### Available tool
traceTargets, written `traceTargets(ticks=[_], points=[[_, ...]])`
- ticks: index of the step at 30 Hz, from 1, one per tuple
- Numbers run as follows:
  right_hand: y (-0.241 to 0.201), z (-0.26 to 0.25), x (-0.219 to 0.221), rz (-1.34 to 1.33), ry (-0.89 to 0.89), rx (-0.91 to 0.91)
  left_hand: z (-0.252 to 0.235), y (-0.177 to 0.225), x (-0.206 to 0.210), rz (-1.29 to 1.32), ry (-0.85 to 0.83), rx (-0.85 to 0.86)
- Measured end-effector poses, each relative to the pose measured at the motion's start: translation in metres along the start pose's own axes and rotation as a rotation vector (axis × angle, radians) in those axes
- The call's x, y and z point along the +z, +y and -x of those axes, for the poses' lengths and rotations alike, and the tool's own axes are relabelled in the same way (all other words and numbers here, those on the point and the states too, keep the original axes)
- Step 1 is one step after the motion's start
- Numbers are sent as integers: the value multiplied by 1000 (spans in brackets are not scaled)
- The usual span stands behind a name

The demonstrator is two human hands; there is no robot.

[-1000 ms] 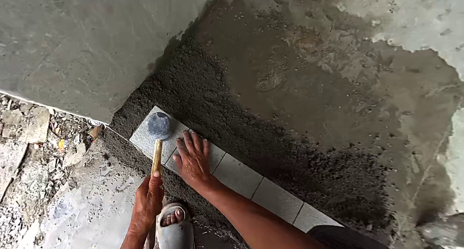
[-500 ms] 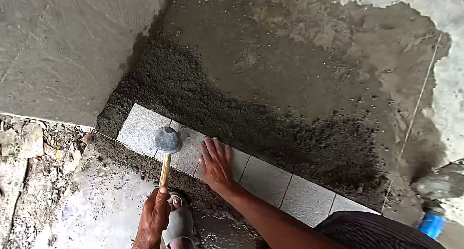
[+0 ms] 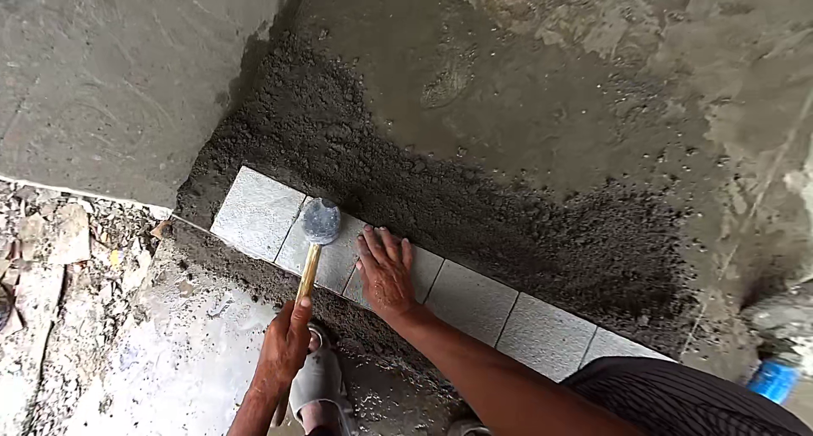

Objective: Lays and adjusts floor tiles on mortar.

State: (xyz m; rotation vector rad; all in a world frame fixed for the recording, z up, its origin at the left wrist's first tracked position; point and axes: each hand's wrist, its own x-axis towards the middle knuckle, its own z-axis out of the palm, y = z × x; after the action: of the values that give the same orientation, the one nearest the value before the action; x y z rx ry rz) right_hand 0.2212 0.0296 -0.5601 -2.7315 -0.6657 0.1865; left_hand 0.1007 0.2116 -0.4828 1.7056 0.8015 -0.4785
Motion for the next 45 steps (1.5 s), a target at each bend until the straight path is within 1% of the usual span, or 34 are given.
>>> traceTargets(ticks=[3,7,10,13,15,17,23,27,32,35,40,42,45], points=[[-10,7,-6,-27,-31,53,6,2,2,98,8,8],[-28,34,-4,-98,-62,-52,20,5,-4,172,84,-6],[-32,27,-2,-124,-72,-70,20,1,-15,208,145,-10],[-22,18,-4,-101,-65,-56,17,-2,-19,249,161,-25],[-19,7,-7,-78,-77,-73,14,-2,-21,286,179,-30],[-24,-7,-9,-73,-130,-103,10,0,-24,311,203,-29],[-64,-74,-7,-116,-238,-204,-13,4,-34,336,249,-30],[-80,-101,1,-93,-281,-236,-23,8,-42,312,257,-36],[-76,-111,11,-49,-243,-295,-33,6,-48,279,237,-38],[-77,-114,14,-28,-182,-317,-34,2,-51,280,231,-13],[-83,-116,24,-70,-27,-268,-31,4,-56,286,233,-10],[-85,-116,26,-70,-11,-252,-33,6,-58,298,246,-3],[-89,-116,21,-53,-38,-231,-42,7,-59,279,274,-2]])
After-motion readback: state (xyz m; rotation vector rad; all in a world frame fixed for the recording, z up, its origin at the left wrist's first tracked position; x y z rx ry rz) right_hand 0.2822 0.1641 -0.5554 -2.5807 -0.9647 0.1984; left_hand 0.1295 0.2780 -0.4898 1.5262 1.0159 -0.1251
